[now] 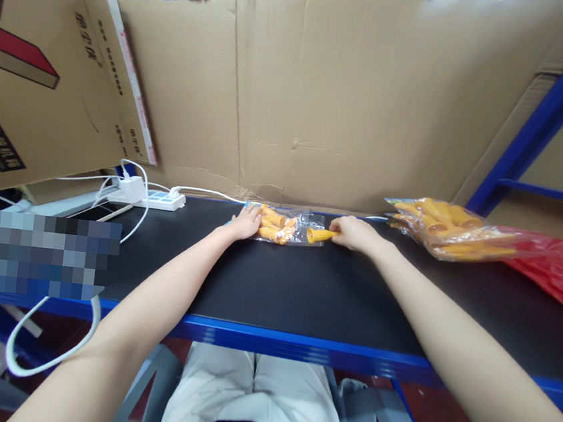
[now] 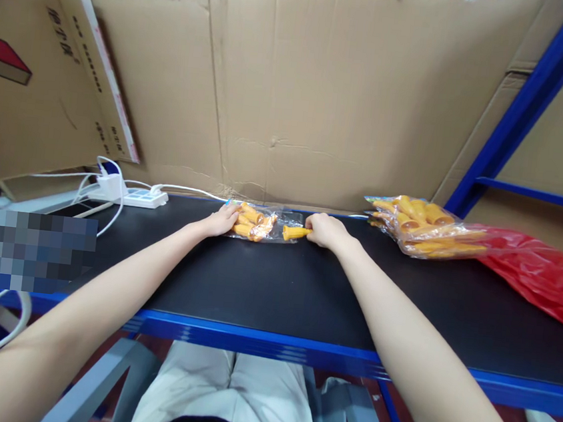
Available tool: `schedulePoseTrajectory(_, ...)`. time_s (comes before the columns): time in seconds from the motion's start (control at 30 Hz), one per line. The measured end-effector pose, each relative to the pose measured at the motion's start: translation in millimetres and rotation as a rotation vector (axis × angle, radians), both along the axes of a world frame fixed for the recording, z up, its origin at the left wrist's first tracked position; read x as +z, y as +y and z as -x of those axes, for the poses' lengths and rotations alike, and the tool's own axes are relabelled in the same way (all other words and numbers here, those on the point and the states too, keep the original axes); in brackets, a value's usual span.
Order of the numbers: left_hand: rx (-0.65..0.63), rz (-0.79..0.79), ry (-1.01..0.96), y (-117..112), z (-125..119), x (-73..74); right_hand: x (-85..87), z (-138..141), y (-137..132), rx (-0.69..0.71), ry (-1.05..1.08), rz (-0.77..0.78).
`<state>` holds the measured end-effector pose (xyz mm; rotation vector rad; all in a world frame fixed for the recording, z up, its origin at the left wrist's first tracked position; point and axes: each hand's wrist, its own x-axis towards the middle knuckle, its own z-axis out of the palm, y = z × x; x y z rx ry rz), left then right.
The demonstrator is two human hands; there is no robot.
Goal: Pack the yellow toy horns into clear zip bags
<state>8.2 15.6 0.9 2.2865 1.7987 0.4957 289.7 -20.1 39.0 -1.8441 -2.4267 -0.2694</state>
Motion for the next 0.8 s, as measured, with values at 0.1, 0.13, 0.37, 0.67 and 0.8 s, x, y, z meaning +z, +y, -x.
schedulePoseTrajectory(0.1,-0.011,-0.017,-0.020,0,0,-0.3,-0.2,1,0,0.058,0.032,0.034)
schedulePoseTrajectory(0.13,-0.014,-0.021,-0.029,0,0,-0.5,0.4,2,0,0.090,0.060,0.036)
schedulePoseTrajectory(0.37,-0.111,0.070,-0.266,2,-5,-0.2,4.2,12,-5,0.299,0.329,0.080)
schedulePoseTrajectory(0.67,-0.215,0.274,-0.585,-9,-10,7.5,5.0,21,-12,0.418,0.347,0.039)
schedulePoseTrajectory(0.8,-0.218,0.302,-0.617,-13,-11,10.4,6.3,20,-13,0.414,0.458,0.100)
